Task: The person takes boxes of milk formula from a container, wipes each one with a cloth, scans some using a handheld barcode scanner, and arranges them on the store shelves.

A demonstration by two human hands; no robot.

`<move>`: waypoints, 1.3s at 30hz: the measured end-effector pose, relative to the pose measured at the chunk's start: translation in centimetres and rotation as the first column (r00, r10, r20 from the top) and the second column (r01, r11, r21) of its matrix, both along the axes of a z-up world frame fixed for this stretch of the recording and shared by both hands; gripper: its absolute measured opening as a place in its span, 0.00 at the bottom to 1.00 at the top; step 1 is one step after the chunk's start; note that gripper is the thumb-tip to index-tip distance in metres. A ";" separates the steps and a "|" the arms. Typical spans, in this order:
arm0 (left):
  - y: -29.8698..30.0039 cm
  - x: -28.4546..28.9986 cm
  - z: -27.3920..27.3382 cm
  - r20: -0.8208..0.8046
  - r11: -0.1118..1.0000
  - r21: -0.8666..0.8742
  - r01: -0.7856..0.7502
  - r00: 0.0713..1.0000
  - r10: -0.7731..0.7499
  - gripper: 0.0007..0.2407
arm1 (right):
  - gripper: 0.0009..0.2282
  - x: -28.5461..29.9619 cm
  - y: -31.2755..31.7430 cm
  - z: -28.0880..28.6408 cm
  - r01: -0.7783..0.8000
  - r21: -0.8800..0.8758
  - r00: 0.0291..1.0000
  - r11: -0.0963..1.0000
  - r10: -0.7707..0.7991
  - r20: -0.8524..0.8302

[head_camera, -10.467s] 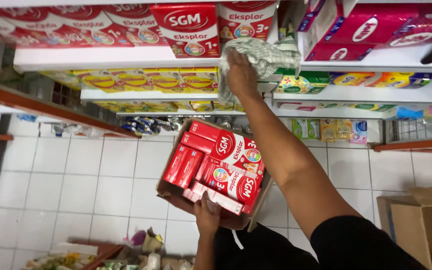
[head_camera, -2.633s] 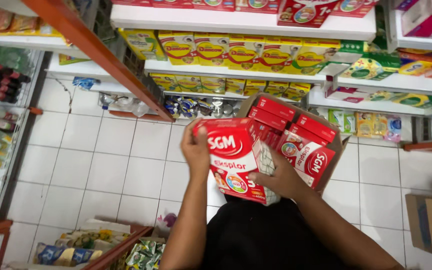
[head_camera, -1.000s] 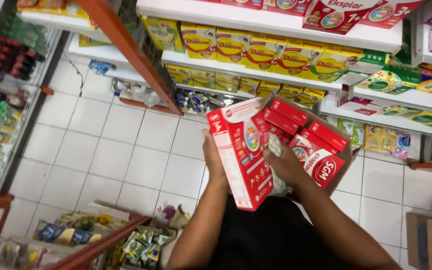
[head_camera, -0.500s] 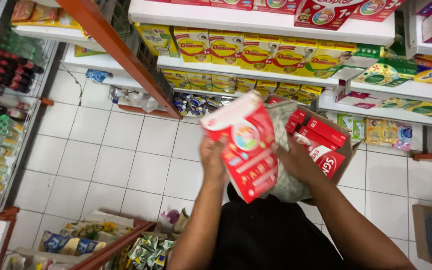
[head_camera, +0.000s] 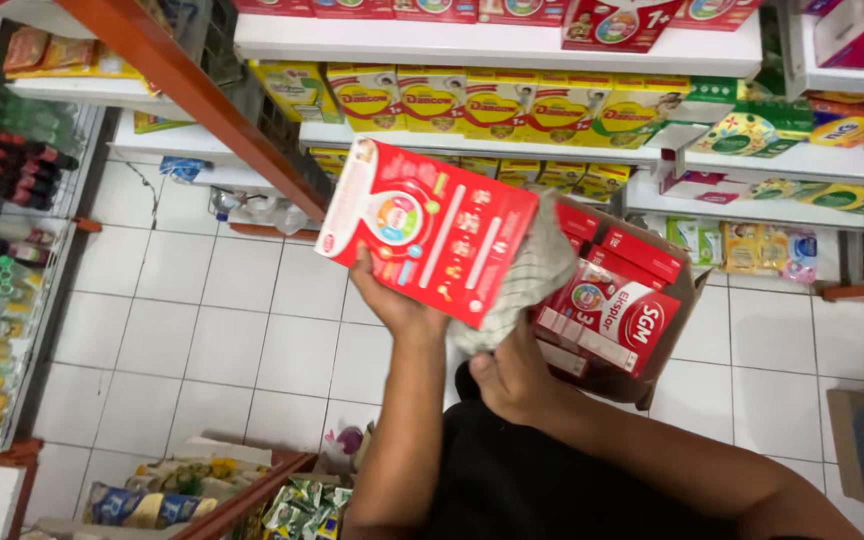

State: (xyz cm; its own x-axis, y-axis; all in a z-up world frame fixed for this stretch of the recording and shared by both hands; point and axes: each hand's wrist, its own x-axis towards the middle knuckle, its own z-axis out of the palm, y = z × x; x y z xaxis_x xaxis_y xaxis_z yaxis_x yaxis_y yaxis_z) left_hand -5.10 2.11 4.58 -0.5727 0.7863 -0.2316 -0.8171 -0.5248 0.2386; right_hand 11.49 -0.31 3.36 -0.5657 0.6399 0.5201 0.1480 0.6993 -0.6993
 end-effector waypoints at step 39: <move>-4.0 -2.0 -7.1 -0.290 0.892 -0.058 0.448 0.848 -0.444 0.22 | 0.31 7.6 3.6 -1.0 0.083 -0.421 0.934 0.903 0.077 0.348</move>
